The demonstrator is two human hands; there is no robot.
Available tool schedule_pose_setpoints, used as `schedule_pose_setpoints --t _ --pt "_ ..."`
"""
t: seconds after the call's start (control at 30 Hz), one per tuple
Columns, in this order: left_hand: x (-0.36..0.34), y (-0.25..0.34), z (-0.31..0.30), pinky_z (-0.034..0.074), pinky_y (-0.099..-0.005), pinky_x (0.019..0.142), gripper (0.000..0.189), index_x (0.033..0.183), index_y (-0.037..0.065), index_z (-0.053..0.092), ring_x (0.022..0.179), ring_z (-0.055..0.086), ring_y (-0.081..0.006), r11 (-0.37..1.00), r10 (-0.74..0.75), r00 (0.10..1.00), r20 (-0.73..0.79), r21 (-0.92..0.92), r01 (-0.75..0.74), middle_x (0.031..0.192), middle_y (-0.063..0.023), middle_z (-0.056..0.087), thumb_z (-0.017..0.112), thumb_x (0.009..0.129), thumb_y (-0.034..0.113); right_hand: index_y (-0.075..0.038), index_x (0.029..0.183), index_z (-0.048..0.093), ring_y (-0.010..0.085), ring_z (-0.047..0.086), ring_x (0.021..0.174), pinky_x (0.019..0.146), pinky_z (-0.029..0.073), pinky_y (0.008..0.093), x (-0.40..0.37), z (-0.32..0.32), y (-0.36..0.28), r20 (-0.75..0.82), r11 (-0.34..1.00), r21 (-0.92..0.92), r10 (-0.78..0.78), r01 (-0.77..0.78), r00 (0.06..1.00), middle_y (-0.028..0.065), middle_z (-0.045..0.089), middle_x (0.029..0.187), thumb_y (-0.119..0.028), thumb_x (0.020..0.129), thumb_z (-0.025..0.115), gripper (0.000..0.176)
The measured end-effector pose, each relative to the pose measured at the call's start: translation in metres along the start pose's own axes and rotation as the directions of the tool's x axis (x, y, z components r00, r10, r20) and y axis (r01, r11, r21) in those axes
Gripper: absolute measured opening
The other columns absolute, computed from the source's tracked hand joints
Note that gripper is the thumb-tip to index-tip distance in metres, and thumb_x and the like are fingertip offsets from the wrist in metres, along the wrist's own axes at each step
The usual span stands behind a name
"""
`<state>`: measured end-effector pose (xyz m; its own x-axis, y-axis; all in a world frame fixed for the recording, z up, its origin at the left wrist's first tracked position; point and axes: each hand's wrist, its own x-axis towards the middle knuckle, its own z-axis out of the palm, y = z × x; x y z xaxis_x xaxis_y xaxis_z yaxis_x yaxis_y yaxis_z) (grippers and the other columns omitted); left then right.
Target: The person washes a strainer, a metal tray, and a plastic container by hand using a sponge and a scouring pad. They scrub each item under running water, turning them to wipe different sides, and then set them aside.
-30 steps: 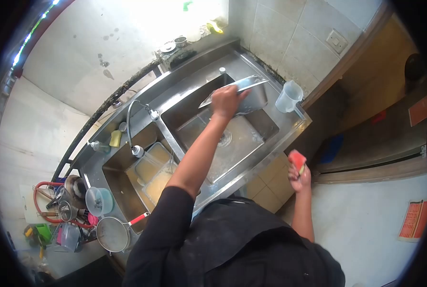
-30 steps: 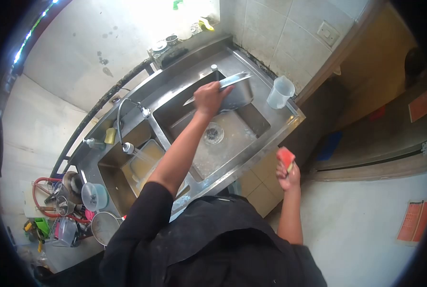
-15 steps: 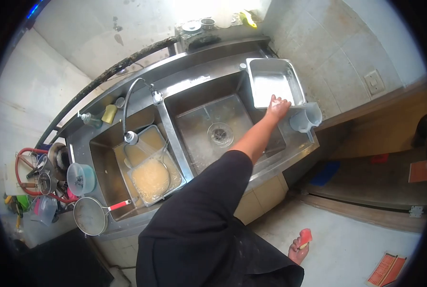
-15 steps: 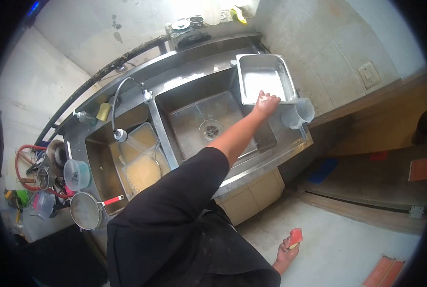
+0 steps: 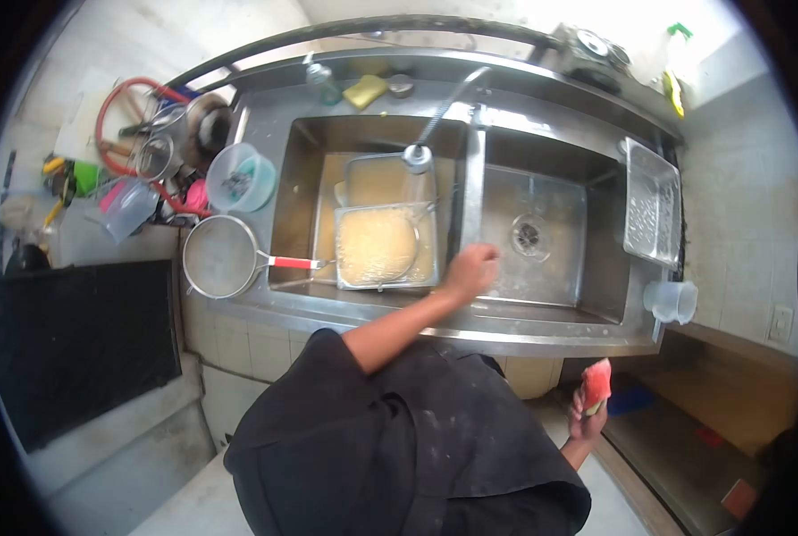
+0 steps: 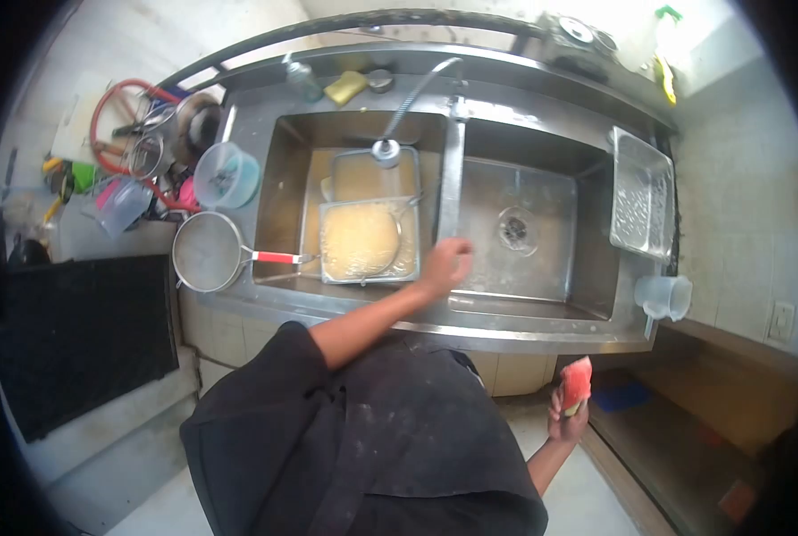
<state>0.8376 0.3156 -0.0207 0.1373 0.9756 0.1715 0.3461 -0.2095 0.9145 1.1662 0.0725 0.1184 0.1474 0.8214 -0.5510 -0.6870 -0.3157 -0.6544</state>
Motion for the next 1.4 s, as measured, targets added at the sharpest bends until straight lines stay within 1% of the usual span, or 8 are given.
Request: schedule_pose_setpoints --t 0.1,0.2,0.33,0.57,1.1,1.3,1.37,1.4 --pt "-0.028 -0.101 -0.088 0.050 -0.0450 0.090 0.029 0.105 0.003 0.065 0.105 0.062 -0.0340 0.726 -0.656 0.746 0.114 0.364 0.583 0.108 -0.0151 0.067 0.066 0.083 0.023 0.001 0.127 0.051 0.0079 0.042 0.052 0.041 0.032 0.0194 0.060 0.037 -0.003 0.201 0.989 -0.146 0.060 -0.031 0.978 0.0008 0.050 0.076 -0.061 0.093 0.056 0.071" --pt "-0.044 -0.179 -0.099 0.050 -0.0472 0.093 0.041 0.115 0.004 0.062 0.112 0.061 -0.0354 0.486 -0.766 0.640 -0.063 0.596 0.640 0.121 -0.0189 0.064 0.065 0.084 0.031 0.000 0.121 0.054 0.0095 0.046 0.052 0.042 0.034 0.0235 0.105 0.109 0.002 0.376 0.943 -0.322 0.053 0.077 0.925 0.0016 0.053 0.073 -0.060 0.085 0.067 0.071" --pt "-0.044 -0.194 -0.085 0.053 -0.0452 0.090 0.037 0.113 0.004 0.066 0.117 0.061 -0.0328 0.641 -0.712 0.634 0.302 0.648 0.411 0.121 -0.0218 0.064 0.061 0.089 0.031 0.002 0.114 0.055 0.0151 0.054 0.050 0.046 0.043 0.0265 0.123 0.215 0.032 0.344 0.851 -0.522 0.275 -0.060 0.898 0.0060 0.058 0.066 -0.051 0.068 0.081 0.075" --pt "-0.046 -0.207 -0.079 0.054 -0.0486 0.080 0.022 0.103 0.006 0.066 0.103 0.067 -0.0328 0.658 -0.692 0.687 0.223 0.586 0.473 0.112 -0.0211 0.067 0.050 0.093 0.017 0.004 0.124 0.053 0.0159 0.058 0.054 0.043 0.041 0.0208 0.077 0.205 0.089 0.183 0.870 -0.451 0.308 -0.199 0.934 0.0153 0.066 0.086 -0.047 0.077 0.075 0.072" --pt "-0.025 -0.091 -0.275 0.042 -0.0450 0.058 0.040 0.076 -0.001 0.058 0.060 0.057 -0.0376 0.846 -0.438 0.762 -0.478 0.067 0.528 0.067 -0.0210 0.057 0.053 0.099 0.032 -0.002 0.135 0.049 0.0135 0.053 0.071 0.058 0.041 0.0250 0.160 0.328 0.172 0.506 0.917 -0.332 0.372 -0.223 0.778 0.0116 0.062 0.113 -0.036 0.086 0.065 0.062" --pt "-0.022 -0.012 -0.302 0.039 -0.0355 0.055 0.039 0.076 -0.002 0.058 0.057 0.054 -0.0173 0.913 -0.345 0.826 -0.445 0.043 0.405 0.061 -0.0154 0.050 0.054 0.100 0.028 -0.004 0.114 0.065 0.0178 0.062 0.085 0.076 0.050 0.0346 0.156 0.477 0.209 0.679 0.410 -0.628 -0.125 0.661 0.723 0.0046 0.062 0.103 -0.018 0.080 0.074 0.037" --pt "-0.021 -0.002 -0.301 0.043 -0.0363 0.054 0.033 0.089 0.003 0.068 0.053 0.058 -0.0257 0.996 -0.084 0.821 -0.564 -0.023 0.085 0.062 -0.0162 0.059 0.056 0.099 0.032 -0.005 0.113 0.066 0.0228 0.059 0.097 0.087 0.046 0.0387 0.147 0.493 0.208 0.971 -0.416 -0.216 -0.190 0.883 0.148 0.0097 0.058 0.104 -0.016 0.076 0.074 0.040" --pt "-0.025 -0.005 -0.305 0.044 -0.0328 0.056 0.034 0.092 0.001 0.070 0.057 0.060 -0.0178 0.987 -0.139 0.853 -0.504 -0.141 0.077 0.063 -0.0122 0.063 0.054 0.101 0.030 -0.005 0.113 0.066 0.0228 0.059 0.097 0.087 0.046 0.0387 0.143 0.491 0.207 0.970 -0.419 -0.217 -0.197 0.882 0.144 0.0097 0.058 0.104 -0.016 0.076 0.074 0.040"
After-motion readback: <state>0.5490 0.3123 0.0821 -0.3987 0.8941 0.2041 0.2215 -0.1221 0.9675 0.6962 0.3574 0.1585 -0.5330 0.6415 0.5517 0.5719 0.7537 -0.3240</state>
